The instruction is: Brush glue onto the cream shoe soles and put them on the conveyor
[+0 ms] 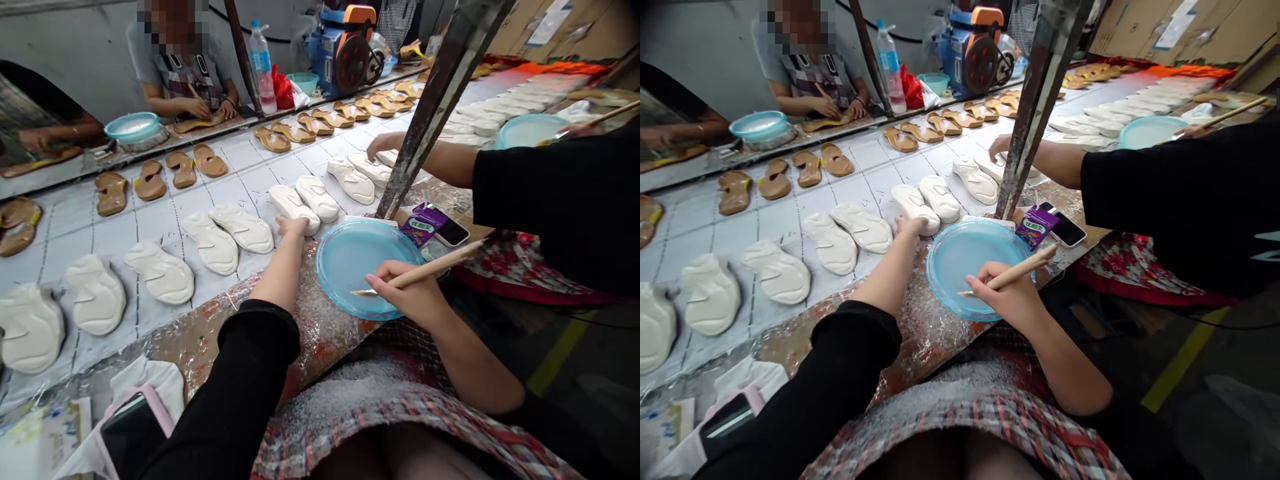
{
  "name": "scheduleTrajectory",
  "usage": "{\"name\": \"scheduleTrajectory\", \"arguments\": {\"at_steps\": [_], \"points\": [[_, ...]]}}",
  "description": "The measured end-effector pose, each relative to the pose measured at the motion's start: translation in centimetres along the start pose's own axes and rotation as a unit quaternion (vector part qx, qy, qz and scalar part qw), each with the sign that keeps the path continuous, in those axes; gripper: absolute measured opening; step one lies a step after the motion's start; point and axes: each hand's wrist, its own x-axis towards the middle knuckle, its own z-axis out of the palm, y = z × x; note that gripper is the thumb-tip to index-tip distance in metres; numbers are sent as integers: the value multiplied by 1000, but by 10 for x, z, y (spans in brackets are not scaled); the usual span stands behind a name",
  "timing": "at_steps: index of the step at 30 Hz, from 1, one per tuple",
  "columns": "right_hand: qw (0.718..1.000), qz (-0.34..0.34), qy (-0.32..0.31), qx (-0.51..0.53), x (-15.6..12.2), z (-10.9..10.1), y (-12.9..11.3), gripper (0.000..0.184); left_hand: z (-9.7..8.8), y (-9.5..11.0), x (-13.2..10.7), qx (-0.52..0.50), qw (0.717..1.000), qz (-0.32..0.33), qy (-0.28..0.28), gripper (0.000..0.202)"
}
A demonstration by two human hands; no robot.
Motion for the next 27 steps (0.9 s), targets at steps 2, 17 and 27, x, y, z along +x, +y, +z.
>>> {"name": "scheduleTrajectory", "arguments": {"at_steps": [2, 17, 27], "points": [[1000, 14, 4, -17, 4, 2, 3, 39, -7, 9, -5, -95, 995, -8, -28, 37], [968, -211, -32, 130, -4, -20, -41, 22, -105, -20, -188, -315, 913, 62, -251, 84], [879, -477, 29, 6, -14, -16, -121, 3, -92, -25, -237, -297, 913, 105, -260, 73]]}}
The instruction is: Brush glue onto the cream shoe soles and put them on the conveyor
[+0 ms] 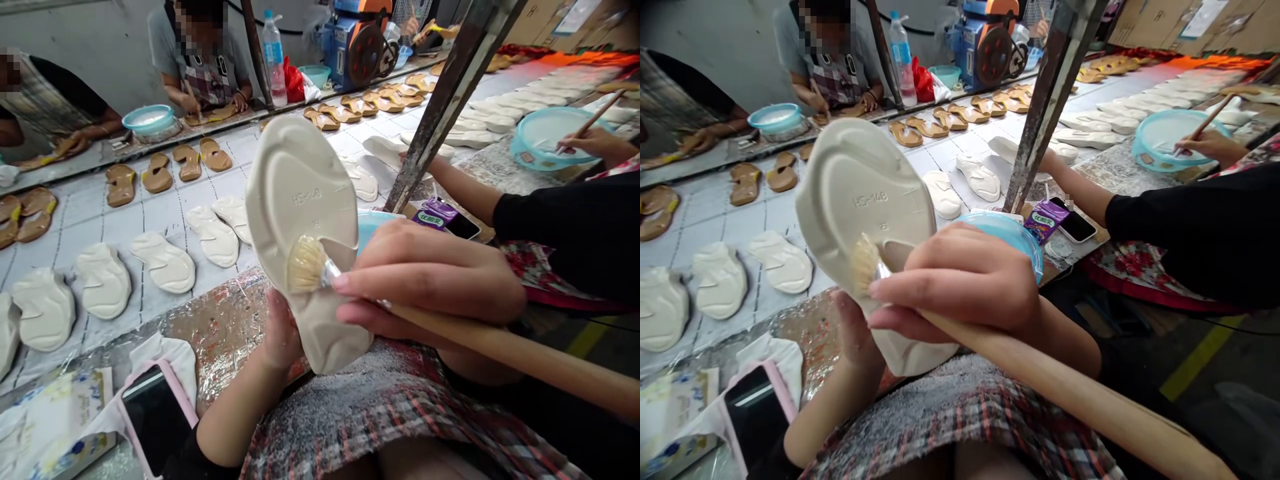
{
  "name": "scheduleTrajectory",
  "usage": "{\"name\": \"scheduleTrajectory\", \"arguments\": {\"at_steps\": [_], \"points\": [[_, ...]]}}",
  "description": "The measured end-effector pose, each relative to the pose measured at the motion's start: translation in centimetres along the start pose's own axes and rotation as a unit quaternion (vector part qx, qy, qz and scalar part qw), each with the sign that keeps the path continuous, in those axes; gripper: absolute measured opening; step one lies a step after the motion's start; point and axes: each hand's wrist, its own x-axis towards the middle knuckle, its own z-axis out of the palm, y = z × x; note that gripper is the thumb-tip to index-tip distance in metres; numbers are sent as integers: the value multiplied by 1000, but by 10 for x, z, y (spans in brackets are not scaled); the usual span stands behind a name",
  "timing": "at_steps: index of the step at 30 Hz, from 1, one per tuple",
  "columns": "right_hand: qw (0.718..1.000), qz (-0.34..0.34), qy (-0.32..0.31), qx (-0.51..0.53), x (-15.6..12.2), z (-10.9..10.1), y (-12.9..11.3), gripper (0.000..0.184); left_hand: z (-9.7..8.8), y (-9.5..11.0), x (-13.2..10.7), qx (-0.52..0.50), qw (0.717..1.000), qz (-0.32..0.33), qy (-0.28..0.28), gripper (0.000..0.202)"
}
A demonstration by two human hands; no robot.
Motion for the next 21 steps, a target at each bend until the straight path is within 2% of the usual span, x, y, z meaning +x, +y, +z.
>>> {"name": "scheduleTrajectory", "arguments": {"at_steps": [2, 3, 5, 7, 8, 12, 15, 17, 18, 21], "points": [[1000, -23, -4, -13, -4, 3, 0, 8, 1, 2, 0, 0, 998, 60, 33, 63], [999, -44, -20, -17, -8, 4, 1, 13, 1, 3, 0, -9, 997, 67, 26, 63], [995, -80, -60, -23, -17, 3, 2, 18, -1, 5, 0, -36, 998, 38, -28, 74], [994, -68, -81, -31, -24, 1, 2, 14, -3, 8, 0, -53, 996, -3, -76, 85], [996, -51, -71, -33, -26, 0, 3, 9, -3, 10, -1, -56, 995, -12, -83, 86], [999, -30, -27, 8, -30, -5, 8, 7, -2, 20, -2, -47, 997, 11, -57, 78], [993, -39, -96, 51, -35, -9, 9, 20, 0, 29, 0, -61, 997, 1, -36, 79], [987, -22, -133, 85, -38, -12, 7, 26, 2, 34, 1, -65, 998, -6, -14, 79], [986, -9, -124, 109, -39, -13, 6, 25, 3, 36, 3, -62, 998, -2, -6, 79], [989, 32, -22, 142, -39, -12, 5, 11, 6, 40, 7, -61, 998, 20, 0, 82]]}}
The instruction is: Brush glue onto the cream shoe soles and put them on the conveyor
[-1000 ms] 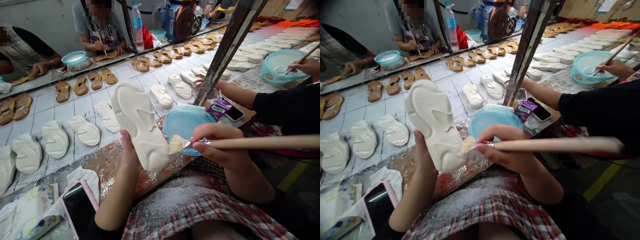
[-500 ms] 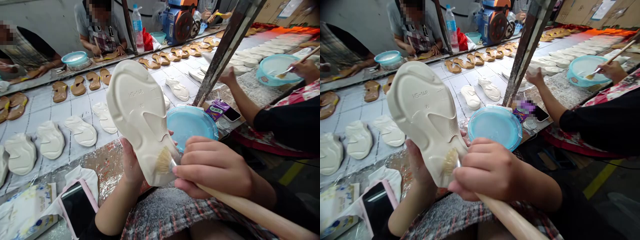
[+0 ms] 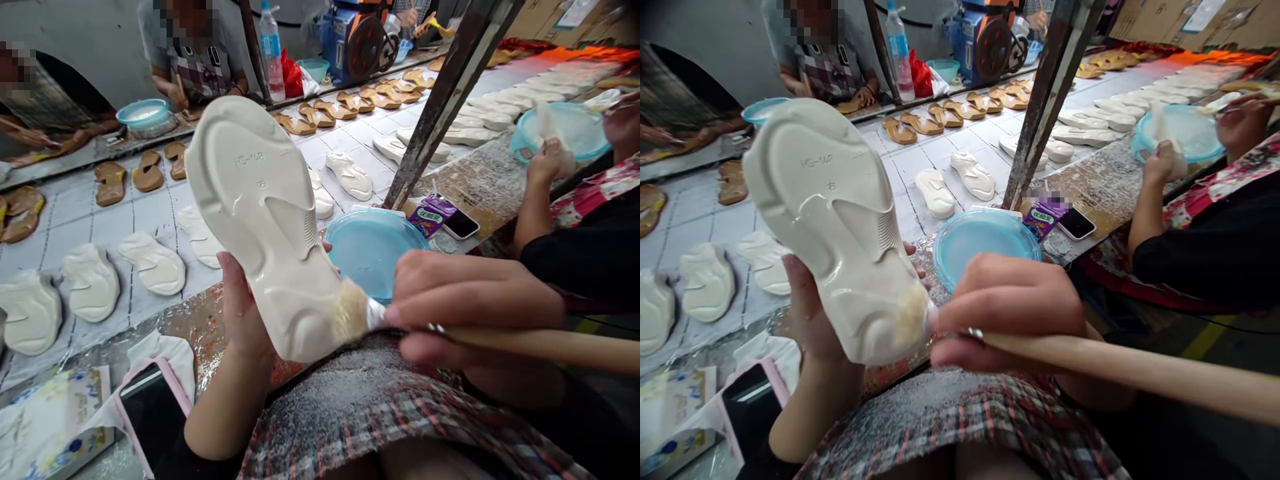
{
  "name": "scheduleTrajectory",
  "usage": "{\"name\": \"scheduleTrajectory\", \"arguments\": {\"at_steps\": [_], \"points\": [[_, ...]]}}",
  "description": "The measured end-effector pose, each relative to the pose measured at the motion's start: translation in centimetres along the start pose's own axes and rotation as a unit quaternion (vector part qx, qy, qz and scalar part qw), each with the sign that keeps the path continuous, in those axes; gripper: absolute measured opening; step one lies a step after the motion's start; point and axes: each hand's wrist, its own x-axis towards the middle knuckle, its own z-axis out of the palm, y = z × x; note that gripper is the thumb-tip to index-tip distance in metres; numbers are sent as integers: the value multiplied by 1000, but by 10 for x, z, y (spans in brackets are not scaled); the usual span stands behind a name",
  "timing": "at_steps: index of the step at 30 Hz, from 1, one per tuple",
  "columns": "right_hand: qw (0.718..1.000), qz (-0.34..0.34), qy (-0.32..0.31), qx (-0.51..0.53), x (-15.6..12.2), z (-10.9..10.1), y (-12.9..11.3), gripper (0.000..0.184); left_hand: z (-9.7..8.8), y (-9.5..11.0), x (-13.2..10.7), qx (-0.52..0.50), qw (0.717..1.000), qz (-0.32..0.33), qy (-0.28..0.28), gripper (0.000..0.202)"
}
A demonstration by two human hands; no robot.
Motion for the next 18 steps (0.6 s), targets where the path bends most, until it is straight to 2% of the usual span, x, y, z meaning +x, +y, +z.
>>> {"name": "scheduleTrajectory", "arguments": {"at_steps": [2, 4, 6, 7, 9, 10, 12, 13, 16, 18], "points": [[999, -11, 15, -28, 0, 1, 1, 8, 3, 1, 4, -2, 1000, 1, 9, 83], [997, -38, -36, -50, 1, -1, 1, 15, 7, 0, 8, -5, 999, 16, 41, 81], [993, -37, -96, -50, 7, -6, -1, 18, 12, -4, 11, -11, 997, 43, 67, 76], [993, -32, -101, -45, 12, -7, -3, 16, 16, -8, 12, -14, 996, 53, 69, 72], [997, -10, -58, -43, 21, -5, -6, 12, 22, -17, 14, -15, 996, 68, 48, 64], [999, -1, -8, -52, 25, -1, -7, 13, 25, -20, 14, -13, 997, 72, 35, 60], [995, -29, 52, -77, 27, 9, -10, 18, 29, -24, 15, -14, 997, 74, 35, 57], [994, -49, 36, -94, 25, 14, -11, 22, 29, -23, 16, -18, 996, 68, 50, 59], [988, -84, -69, -110, 16, 19, -14, 32, 27, -17, 17, -31, 994, 48, 94, 66], [992, -56, -61, -92, 11, 16, -12, 29, 26, -11, 17, -28, 994, 53, 94, 69]]}}
